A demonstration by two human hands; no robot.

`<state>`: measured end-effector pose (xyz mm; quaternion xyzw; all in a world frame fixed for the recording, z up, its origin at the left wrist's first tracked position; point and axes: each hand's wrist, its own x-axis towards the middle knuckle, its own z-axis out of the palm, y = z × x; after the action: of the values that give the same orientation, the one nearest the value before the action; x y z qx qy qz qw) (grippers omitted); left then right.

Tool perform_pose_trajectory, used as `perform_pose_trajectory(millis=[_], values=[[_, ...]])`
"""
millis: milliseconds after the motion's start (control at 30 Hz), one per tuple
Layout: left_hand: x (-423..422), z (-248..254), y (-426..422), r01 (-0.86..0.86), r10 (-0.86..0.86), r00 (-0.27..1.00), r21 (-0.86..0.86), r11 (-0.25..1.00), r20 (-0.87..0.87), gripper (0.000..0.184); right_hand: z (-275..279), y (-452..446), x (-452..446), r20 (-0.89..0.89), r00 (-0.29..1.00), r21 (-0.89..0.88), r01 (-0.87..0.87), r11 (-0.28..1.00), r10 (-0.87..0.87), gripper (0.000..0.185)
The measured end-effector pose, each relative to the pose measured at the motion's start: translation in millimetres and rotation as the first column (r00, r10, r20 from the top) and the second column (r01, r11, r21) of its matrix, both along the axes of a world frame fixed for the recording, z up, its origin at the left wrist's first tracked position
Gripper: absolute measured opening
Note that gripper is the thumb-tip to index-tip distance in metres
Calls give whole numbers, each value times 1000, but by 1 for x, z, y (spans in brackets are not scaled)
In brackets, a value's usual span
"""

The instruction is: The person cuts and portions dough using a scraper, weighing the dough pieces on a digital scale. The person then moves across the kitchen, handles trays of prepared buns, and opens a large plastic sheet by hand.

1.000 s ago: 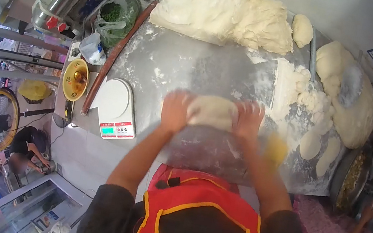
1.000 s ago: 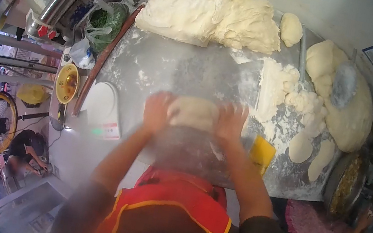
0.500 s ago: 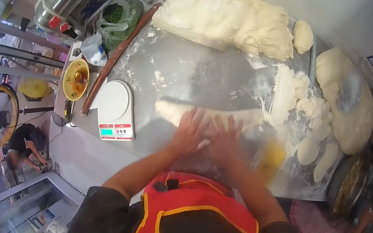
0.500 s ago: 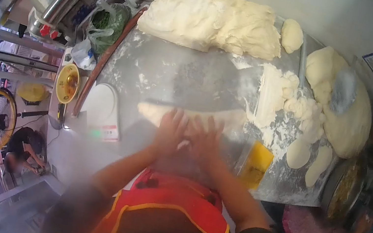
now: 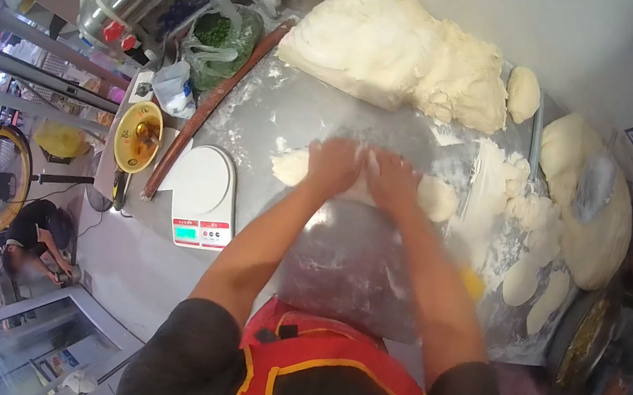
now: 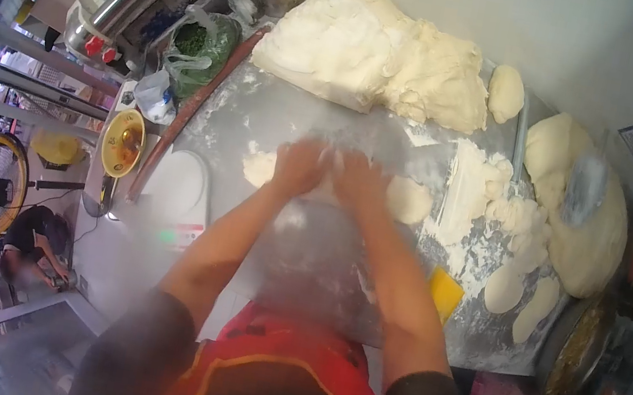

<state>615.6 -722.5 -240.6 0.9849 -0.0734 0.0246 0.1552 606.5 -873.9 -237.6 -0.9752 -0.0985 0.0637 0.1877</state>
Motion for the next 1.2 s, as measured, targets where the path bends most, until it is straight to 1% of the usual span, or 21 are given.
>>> perform_pose_trajectory(millis=[33,100,167,200,233,267,300,367,467,533,600,667,700,733,800,867,900,933,1033,1133,1200], values=[[-19,27,11,108,-128,977,-126,986,-169,31,4,-10,-17,-16,999,116,-41,992,43,43],[-61,34,33,201,-233,962,-205,958,-145,24,30,-19,-65,112,986,178,-139,974,120,40],[-106,20,47,240,-264,950,-152,959,-168,29,79,-4,-90,-237,964,-100,-151,983,124,43],[-122,20,43,204,-216,973,-137,969,-85,32,70,4,-105,-56,985,-38,-166,985,163,43],[-135,19,37,164,-166,986,-122,979,-2,35,50,11,-120,130,973,22,-193,981,188,43],[-145,19,33,123,-115,991,-110,986,74,38,31,18,-129,305,932,80,-229,970,195,43],[-150,11,32,100,-94,993,-85,991,76,41,18,22,-130,301,934,60,-223,973,195,44],[-149,-11,30,51,-48,994,-35,998,94,46,-1,29,-123,302,932,15,-214,977,199,45],[-100,-13,30,-23,24,1000,27,999,-17,38,-15,38,-74,185,971,32,-161,986,152,47],[-57,-20,33,-39,41,997,-33,999,67,31,-7,46,-30,93,991,-66,-94,993,99,46],[-19,-23,35,-71,76,956,-28,997,283,25,-6,55,0,183,983,-119,42,992,-20,41],[6,-27,50,22,2,988,-153,988,155,26,-19,65,6,352,920,-95,219,971,-173,38],[9,-26,54,60,-41,995,-220,974,91,27,-16,63,0,326,931,-74,201,977,-167,37],[-1,-4,53,40,-47,998,-196,980,-30,27,-4,63,-6,298,941,-52,184,982,-161,36],[-36,40,55,13,-51,962,-140,990,-269,27,29,43,-49,30,999,41,-39,998,38,36],[-82,46,51,9,-43,974,-150,989,-223,32,50,24,-102,83,988,83,-133,988,127,36],[-108,33,50,67,-66,998,-220,973,11,36,60,13,-124,28,985,32,-170,985,169,38],[-133,16,48,137,-69,967,-272,953,245,41,66,2,-139,-29,977,-15,-210,978,209,41],[-173,2,37,113,-97,986,-106,988,138,48,35,-29,-153,238,962,-95,-118,988,138,43],[-165,2,32,78,-73,991,-40,996,113,45,9,-38,-144,190,972,-64,-130,989,140,45],[-136,-2,34,43,-40,995,-33,999,87,46,-7,-30,-110,213,973,-118,-70,991,94,44]])
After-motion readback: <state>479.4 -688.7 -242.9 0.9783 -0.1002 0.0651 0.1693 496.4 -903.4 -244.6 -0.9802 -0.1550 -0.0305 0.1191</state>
